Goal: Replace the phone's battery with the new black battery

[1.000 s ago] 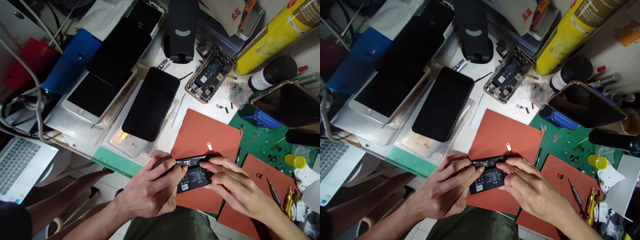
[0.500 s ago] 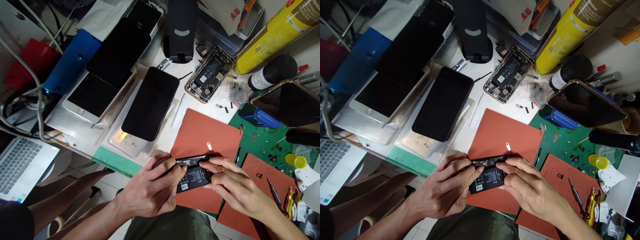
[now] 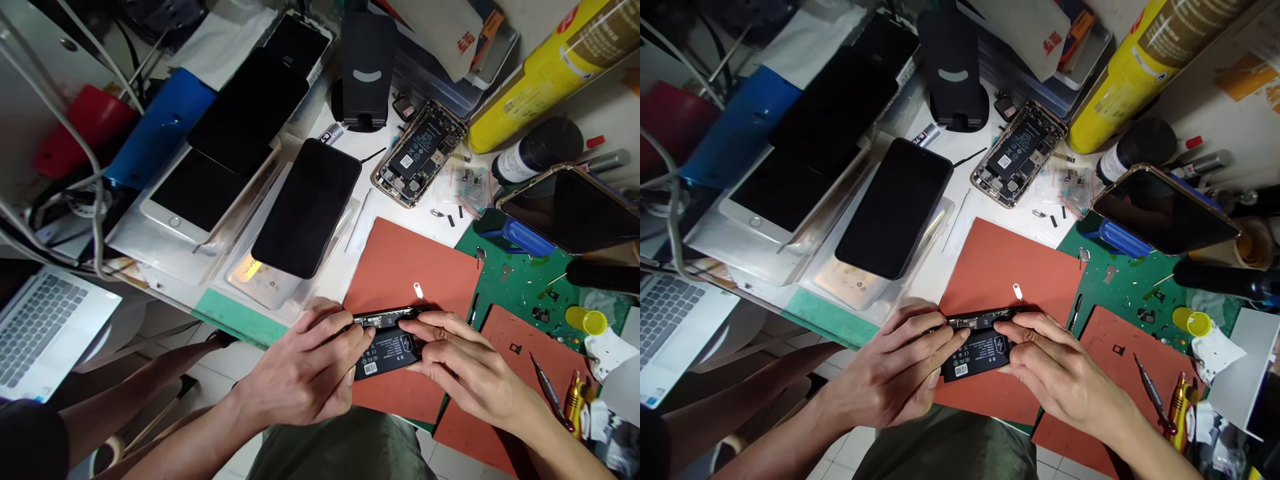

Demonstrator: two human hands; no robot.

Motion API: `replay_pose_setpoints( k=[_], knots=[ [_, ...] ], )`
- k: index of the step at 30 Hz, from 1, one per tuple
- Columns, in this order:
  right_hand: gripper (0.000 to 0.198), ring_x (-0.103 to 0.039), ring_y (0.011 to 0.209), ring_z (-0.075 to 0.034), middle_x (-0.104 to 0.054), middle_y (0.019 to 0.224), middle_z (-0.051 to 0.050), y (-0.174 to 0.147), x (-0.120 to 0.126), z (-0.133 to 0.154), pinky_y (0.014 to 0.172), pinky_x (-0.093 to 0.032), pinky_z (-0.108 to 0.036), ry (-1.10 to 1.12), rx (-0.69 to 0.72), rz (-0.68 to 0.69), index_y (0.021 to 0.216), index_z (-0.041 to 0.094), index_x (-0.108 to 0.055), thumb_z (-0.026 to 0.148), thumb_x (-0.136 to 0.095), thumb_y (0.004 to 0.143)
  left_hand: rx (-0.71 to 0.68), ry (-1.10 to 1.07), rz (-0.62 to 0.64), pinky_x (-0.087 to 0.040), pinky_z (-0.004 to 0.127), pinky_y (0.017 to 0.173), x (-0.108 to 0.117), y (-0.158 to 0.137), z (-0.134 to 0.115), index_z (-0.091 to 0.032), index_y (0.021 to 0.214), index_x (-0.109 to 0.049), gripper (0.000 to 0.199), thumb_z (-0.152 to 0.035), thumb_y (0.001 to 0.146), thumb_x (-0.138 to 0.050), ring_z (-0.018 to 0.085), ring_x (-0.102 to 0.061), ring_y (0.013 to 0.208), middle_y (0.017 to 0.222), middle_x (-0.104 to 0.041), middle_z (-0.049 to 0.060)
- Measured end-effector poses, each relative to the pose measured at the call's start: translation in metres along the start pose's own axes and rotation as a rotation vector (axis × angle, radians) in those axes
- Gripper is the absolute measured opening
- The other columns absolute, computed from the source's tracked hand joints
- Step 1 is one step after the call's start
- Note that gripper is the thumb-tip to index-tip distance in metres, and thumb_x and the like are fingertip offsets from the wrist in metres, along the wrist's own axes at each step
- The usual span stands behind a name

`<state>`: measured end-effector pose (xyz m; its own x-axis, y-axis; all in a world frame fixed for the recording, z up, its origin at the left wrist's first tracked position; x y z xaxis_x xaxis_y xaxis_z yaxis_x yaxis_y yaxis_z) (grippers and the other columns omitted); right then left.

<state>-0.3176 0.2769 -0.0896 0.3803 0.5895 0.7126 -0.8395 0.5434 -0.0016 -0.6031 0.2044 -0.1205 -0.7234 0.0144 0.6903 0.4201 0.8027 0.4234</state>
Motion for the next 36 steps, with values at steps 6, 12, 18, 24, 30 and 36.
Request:
replay_pose_setpoints(
  k=[6, 12, 18, 24, 30, 36],
  knots=[
    [0.011, -0.061, 0.134, -0.028, -0.077, 0.136, -0.012, -0.006, -0.005, 0.003, 0.105, -0.064, -0.047, -0.022, 0.015, -0.037, 0.11, 0.019, -0.064, 0.009, -0.065, 0.105, 0.002, -0.005, -0.167, -0.062, 0.047, 0.088, 0.007, -0.013, -0.011, -0.003, 0.119, -0.074, 0.029, -0.015, 0.1, -0.055, 0.028, -0.071, 0.101, 0.1, -0.074, 0.014],
    [0.014, -0.063, 0.131, -0.029, -0.076, 0.137, -0.014, -0.007, -0.011, 0.007, 0.106, -0.064, -0.049, -0.069, 0.024, -0.079, 0.116, 0.015, -0.068, 0.009, -0.068, 0.104, 0.063, 0.085, -0.163, -0.066, 0.046, 0.092, -0.001, -0.031, -0.018, -0.005, 0.118, -0.074, 0.026, -0.022, 0.098, -0.078, 0.03, -0.074, 0.109, 0.104, -0.077, 0.014],
    [0.028, -0.069, 0.126, -0.029, -0.077, 0.137, -0.013, -0.004, -0.015, 0.01, 0.101, -0.066, -0.051, -0.092, 0.045, -0.14, 0.126, 0.014, -0.072, 0.003, -0.07, 0.1, 0.098, 0.086, -0.184, -0.069, 0.046, 0.097, -0.008, -0.039, -0.017, -0.007, 0.122, -0.073, 0.035, -0.02, 0.091, -0.087, 0.032, -0.075, 0.119, 0.109, -0.08, 0.013],
    [0.035, -0.07, 0.127, -0.031, -0.078, 0.136, -0.015, -0.006, -0.018, 0.008, 0.102, -0.065, -0.053, -0.113, 0.072, -0.178, 0.129, 0.011, -0.073, -0.002, -0.072, 0.096, 0.092, 0.062, -0.192, -0.069, 0.043, 0.098, -0.011, -0.04, -0.016, -0.005, 0.12, -0.074, 0.04, -0.015, 0.086, -0.091, 0.03, -0.075, 0.117, 0.108, -0.079, 0.012],
    [0.038, -0.069, 0.128, -0.031, -0.078, 0.136, -0.016, -0.008, -0.019, 0.007, 0.102, -0.065, -0.052, -0.12, 0.09, -0.18, 0.131, 0.01, -0.073, -0.003, -0.074, 0.095, 0.094, 0.082, -0.202, -0.068, 0.041, 0.092, -0.007, -0.035, -0.017, -0.007, 0.117, -0.075, 0.032, -0.015, 0.089, -0.088, 0.023, -0.076, 0.099, 0.099, -0.078, 0.008],
    [0.038, -0.071, 0.124, -0.03, -0.079, 0.134, -0.016, -0.005, -0.018, 0.009, 0.098, -0.066, -0.053, -0.116, 0.074, -0.196, 0.13, 0.01, -0.074, -0.005, -0.073, 0.095, 0.093, 0.091, -0.189, -0.067, 0.039, 0.091, -0.009, -0.036, -0.017, -0.012, 0.125, -0.075, 0.034, -0.014, 0.092, -0.085, 0.02, -0.075, 0.098, 0.096, -0.079, 0.004]
  ],
)
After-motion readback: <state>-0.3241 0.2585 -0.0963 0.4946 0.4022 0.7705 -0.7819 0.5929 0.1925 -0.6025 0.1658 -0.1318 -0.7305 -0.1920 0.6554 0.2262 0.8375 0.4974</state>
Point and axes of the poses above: each hand's wrist, its own y-axis towards the middle knuckle, its own x-axis out of the back of the hand, z = x × y, the point moved 1 cm from there along y, towards the middle knuckle
